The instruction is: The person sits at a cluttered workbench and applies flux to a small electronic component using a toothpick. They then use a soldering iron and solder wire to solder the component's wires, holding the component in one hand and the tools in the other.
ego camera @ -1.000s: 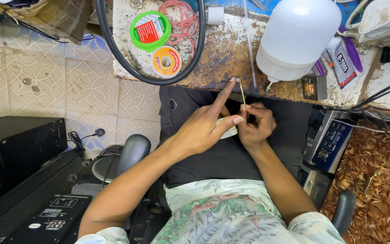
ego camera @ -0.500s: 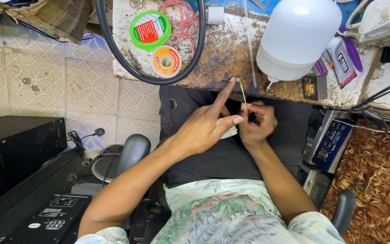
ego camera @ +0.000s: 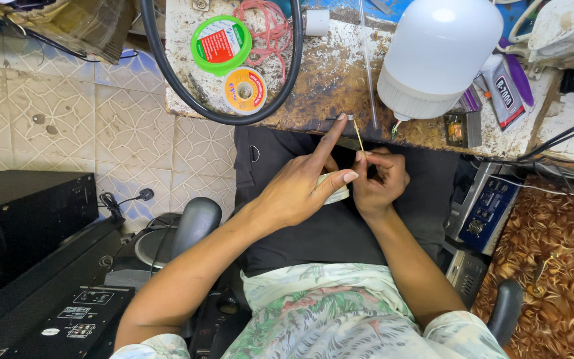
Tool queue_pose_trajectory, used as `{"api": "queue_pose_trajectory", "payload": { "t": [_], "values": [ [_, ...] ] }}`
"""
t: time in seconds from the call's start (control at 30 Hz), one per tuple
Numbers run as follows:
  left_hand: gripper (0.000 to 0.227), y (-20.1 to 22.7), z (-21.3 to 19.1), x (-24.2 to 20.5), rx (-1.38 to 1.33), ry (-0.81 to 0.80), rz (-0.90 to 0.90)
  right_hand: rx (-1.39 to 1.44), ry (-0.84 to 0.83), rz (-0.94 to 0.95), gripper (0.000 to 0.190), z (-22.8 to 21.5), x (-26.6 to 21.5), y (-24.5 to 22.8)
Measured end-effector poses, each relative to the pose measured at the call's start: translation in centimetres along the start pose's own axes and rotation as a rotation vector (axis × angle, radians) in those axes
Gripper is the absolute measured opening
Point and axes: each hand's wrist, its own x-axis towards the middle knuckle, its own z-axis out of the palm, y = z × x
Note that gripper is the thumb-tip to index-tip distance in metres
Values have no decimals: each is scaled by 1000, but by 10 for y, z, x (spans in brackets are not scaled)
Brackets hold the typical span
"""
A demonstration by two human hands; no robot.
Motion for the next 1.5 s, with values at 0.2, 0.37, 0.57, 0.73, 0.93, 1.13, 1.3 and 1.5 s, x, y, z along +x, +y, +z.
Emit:
{"api": "queue_pose_trajectory", "payload": {
  "t": [0.2, 0.37, 0.57, 0.73, 0.93, 1.13, 1.3, 1.5],
  "values": [
    [79, 0, 0, 0, -6, 5, 10, -22, -5, -34, 12, -2, -1, 0],
    [79, -2, 1, 0, -2, 9, 14, -40, 9, -42, 13, -1, 0, 0],
    [73, -4, 0, 2, -157, 66, 8, 43, 35, -119, 11, -3, 7, -3],
    [66, -4, -4, 3, -312, 216, 6, 137, 37, -140, 12, -18, 10, -27],
    [63, -13, 8, 8, -913, 350, -7, 89, -199, -272, 14, -7, 37, -88],
    [62, -4, 12, 0, -625, 462, -9, -190, -326, -208, 10, 2, 44, -106],
    [61, 3, 11, -2, -572, 495, -5, -285, -505, -191, 10, 12, 60, -131],
    [66, -11, 22, 1, -782, 537, -37, -152, -562, -79, 15, 15, 85, -150]
  ]
}}
